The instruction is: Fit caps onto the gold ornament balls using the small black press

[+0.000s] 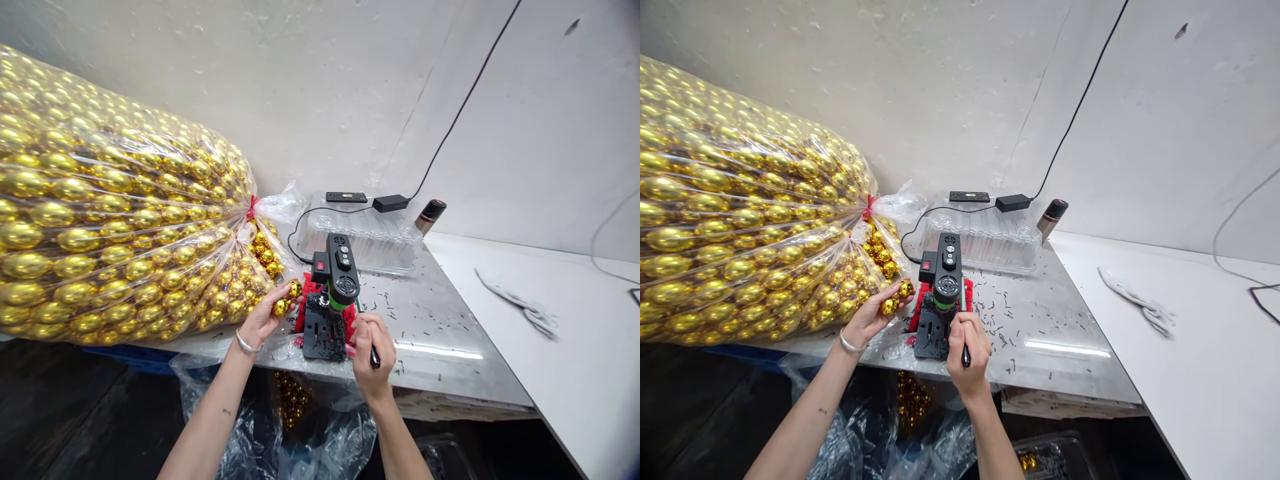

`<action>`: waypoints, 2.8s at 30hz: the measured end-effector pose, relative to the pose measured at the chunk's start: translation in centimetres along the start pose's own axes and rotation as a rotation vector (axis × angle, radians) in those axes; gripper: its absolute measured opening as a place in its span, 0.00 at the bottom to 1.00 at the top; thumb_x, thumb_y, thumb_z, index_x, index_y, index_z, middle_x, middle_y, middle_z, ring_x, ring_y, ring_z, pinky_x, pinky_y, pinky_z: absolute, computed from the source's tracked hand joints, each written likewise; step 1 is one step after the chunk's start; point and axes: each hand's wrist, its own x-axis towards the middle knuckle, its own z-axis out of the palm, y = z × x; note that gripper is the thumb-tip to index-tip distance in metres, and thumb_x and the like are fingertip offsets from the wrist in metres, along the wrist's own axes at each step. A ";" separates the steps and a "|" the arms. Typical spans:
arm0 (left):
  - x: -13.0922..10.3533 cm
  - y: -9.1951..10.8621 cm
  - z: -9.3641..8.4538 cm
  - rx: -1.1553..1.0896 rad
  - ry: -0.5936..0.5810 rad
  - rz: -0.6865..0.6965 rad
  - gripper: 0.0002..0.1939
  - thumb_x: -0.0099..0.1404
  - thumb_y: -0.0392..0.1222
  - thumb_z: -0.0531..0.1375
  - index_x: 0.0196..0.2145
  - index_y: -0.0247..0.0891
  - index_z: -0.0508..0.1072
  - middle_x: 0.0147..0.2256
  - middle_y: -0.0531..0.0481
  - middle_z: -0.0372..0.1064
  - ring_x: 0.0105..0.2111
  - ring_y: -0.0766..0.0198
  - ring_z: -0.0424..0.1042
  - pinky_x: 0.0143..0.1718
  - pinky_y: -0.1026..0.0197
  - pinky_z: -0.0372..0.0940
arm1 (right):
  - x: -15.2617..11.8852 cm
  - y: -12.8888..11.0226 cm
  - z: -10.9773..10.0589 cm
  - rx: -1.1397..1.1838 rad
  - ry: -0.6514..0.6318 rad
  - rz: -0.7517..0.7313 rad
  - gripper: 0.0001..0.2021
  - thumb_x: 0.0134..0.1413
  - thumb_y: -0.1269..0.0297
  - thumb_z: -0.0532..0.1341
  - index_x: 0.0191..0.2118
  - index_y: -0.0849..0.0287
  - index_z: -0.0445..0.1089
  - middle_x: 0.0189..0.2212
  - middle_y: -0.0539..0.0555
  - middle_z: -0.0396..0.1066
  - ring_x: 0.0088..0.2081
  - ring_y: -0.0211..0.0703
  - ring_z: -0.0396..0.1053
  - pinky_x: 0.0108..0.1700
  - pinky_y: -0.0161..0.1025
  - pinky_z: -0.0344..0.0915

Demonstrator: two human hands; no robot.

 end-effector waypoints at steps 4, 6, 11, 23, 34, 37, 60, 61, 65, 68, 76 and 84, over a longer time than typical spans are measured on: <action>-1.4 -1.8 -0.2 -0.124 0.004 -0.041 0.18 0.64 0.32 0.56 0.52 0.34 0.70 0.36 0.43 0.76 0.33 0.65 0.76 0.27 0.71 0.69 | 0.1 -0.1 0.0 0.002 0.004 0.005 0.12 0.57 0.80 0.50 0.26 0.58 0.57 0.24 0.50 0.60 0.29 0.36 0.62 0.31 0.36 0.58; -1.9 -2.5 -0.3 -0.130 -0.003 -0.053 0.18 0.65 0.34 0.55 0.53 0.35 0.69 0.35 0.43 0.76 0.31 0.65 0.76 0.26 0.71 0.69 | 0.0 -0.1 0.0 -0.003 0.004 0.011 0.13 0.57 0.80 0.50 0.25 0.58 0.57 0.25 0.50 0.60 0.30 0.36 0.62 0.31 0.36 0.58; -1.6 -4.7 -0.4 0.062 0.040 -0.059 0.17 0.59 0.38 0.62 0.47 0.34 0.74 0.36 0.43 0.76 0.30 0.65 0.75 0.23 0.71 0.66 | 0.0 0.0 -0.1 -0.001 -0.004 0.008 0.13 0.57 0.80 0.50 0.25 0.58 0.57 0.24 0.49 0.60 0.30 0.36 0.62 0.32 0.36 0.59; 0.1 -7.9 1.0 1.142 0.106 0.328 0.20 0.55 0.40 0.64 0.47 0.40 0.74 0.44 0.45 0.76 0.44 0.53 0.73 0.48 0.54 0.65 | -0.2 -0.1 -0.1 -0.017 -0.023 0.026 0.13 0.57 0.79 0.49 0.25 0.57 0.58 0.24 0.50 0.60 0.30 0.37 0.62 0.30 0.36 0.58; 0.1 -9.1 1.3 1.456 0.002 0.506 0.19 0.59 0.43 0.63 0.48 0.38 0.73 0.48 0.42 0.72 0.48 0.52 0.70 0.50 0.54 0.64 | -0.8 0.3 -0.2 0.023 -0.045 0.016 0.12 0.57 0.79 0.49 0.26 0.57 0.59 0.23 0.49 0.60 0.31 0.38 0.64 0.32 0.37 0.62; 0.2 -8.9 1.4 1.502 -0.009 0.474 0.19 0.59 0.44 0.63 0.47 0.36 0.74 0.47 0.41 0.72 0.47 0.51 0.71 0.48 0.55 0.65 | -1.5 0.9 0.0 0.014 -0.034 0.004 0.12 0.57 0.78 0.49 0.26 0.57 0.59 0.23 0.50 0.61 0.30 0.38 0.64 0.31 0.37 0.62; 0.2 -8.6 1.5 1.532 -0.036 0.461 0.18 0.62 0.47 0.59 0.47 0.37 0.74 0.45 0.42 0.73 0.45 0.54 0.71 0.44 0.58 0.64 | -6.0 4.6 2.4 0.019 0.022 -0.076 0.10 0.59 0.72 0.46 0.28 0.56 0.58 0.28 0.50 0.62 0.30 0.39 0.68 0.40 0.46 0.66; 0.2 -8.6 1.4 1.534 -0.038 0.464 0.18 0.62 0.47 0.59 0.47 0.37 0.74 0.45 0.42 0.73 0.45 0.54 0.71 0.44 0.58 0.64 | -5.9 4.6 2.3 0.014 0.006 -0.092 0.10 0.58 0.72 0.46 0.28 0.57 0.58 0.28 0.50 0.62 0.30 0.39 0.68 0.39 0.45 0.66; 0.6 -8.7 1.5 1.523 -0.043 0.479 0.19 0.59 0.45 0.62 0.48 0.38 0.74 0.45 0.43 0.73 0.45 0.55 0.71 0.46 0.58 0.63 | -4.3 3.1 1.5 0.017 0.008 -0.060 0.11 0.58 0.73 0.47 0.26 0.57 0.59 0.28 0.51 0.62 0.30 0.39 0.65 0.32 0.40 0.65; 0.2 -8.3 1.6 1.441 -0.008 0.494 0.19 0.57 0.44 0.64 0.46 0.38 0.75 0.44 0.42 0.73 0.44 0.54 0.72 0.46 0.58 0.63 | -1.5 1.1 0.5 0.013 0.021 0.059 0.12 0.60 0.73 0.48 0.26 0.58 0.60 0.26 0.51 0.63 0.29 0.37 0.64 0.31 0.37 0.62; -7.2 -12.7 -2.2 0.954 -0.099 0.059 0.20 0.55 0.58 0.62 0.30 0.37 0.77 0.24 0.52 0.70 0.26 0.63 0.67 0.30 0.63 0.61 | 1.5 -1.1 -0.4 -0.003 -0.004 0.104 0.14 0.61 0.73 0.50 0.23 0.57 0.57 0.24 0.49 0.61 0.29 0.35 0.61 0.33 0.36 0.58; -10.0 -17.2 -6.3 0.047 0.195 -0.526 0.14 0.51 0.44 0.69 0.34 0.35 0.75 0.30 0.48 0.72 0.30 0.65 0.72 0.30 0.64 0.67 | 0.4 -0.4 -0.4 -0.009 -0.040 0.054 0.13 0.60 0.75 0.49 0.24 0.58 0.58 0.25 0.50 0.61 0.30 0.36 0.61 0.32 0.36 0.59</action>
